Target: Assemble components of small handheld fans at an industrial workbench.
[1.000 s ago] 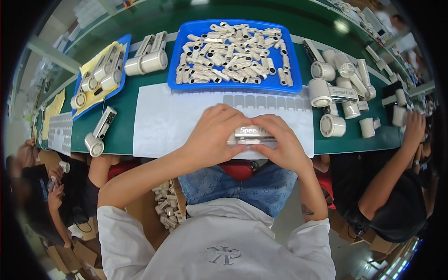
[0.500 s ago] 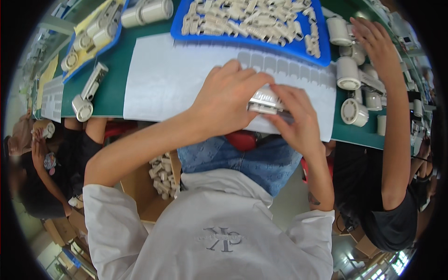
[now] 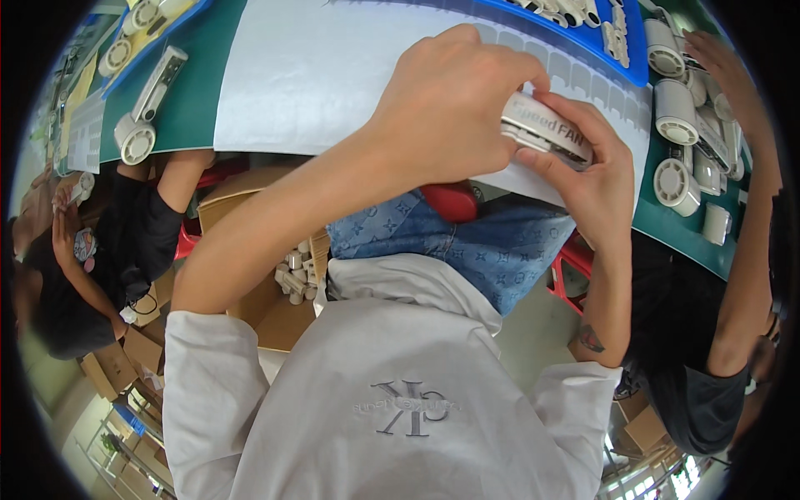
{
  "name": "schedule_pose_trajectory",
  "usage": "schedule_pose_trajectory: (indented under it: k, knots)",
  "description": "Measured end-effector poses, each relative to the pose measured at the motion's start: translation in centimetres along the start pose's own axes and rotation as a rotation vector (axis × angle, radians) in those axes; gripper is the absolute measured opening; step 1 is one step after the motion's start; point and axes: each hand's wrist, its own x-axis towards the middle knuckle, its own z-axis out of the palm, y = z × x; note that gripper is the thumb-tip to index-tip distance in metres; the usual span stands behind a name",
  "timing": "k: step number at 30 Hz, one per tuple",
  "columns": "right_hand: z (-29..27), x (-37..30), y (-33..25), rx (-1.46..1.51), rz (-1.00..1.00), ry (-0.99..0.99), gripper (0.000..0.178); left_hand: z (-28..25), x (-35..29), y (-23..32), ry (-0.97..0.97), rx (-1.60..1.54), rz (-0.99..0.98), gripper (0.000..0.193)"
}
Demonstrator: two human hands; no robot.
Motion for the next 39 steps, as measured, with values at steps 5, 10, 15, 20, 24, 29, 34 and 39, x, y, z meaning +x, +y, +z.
schedule_pose_trajectory:
  k: [5,10,15,20,24,29,34,39]
  knots:
    - [-0.2,0.1,0.6,-0.156,-0.175,-0.038,0.052,0.0,-0.1,-0.4,0.031,0.023,0.089,0.059]
    - [0.3,-0.4,1.2,-0.147,-0.197,0.007,0.051,-0.4,-0.1,0.0,0.004,-0.037,0.065,0.053]
    - [0.4,-0.8,0.8,-0.163,-0.144,0.047,0.049,-0.5,0.2,-0.3,-0.085,0.006,0.033,0.046]
    - [0.0,-0.4,1.2,-0.171,-0.230,-0.009,0.051,-0.6,0.4,-0.5,-0.086,-0.011,0.031,0.049]
    - [-1.0,-0.6,0.0,-0.139,-0.211,-0.060,0.049,-2.3,1.1,-0.9,-0.153,-0.056,0.115,0.054]
    - [-0.5,-2.6,-1.3,0.299,-0.020,-0.079,0.044,-4.7,-0.3,-1.6,-0.094,-0.548,0.186,0.065]
    - [2.8,-5.2,-6.0,0.677,0.402,-0.397,0.070,-6.4,-0.9,1.2,-0.200,-0.749,-0.084,0.077]
    - [5.1,-6.4,-6.8,0.717,0.386,-0.103,0.057,-5.2,-0.3,3.1,0.068,-0.749,0.004,0.072]
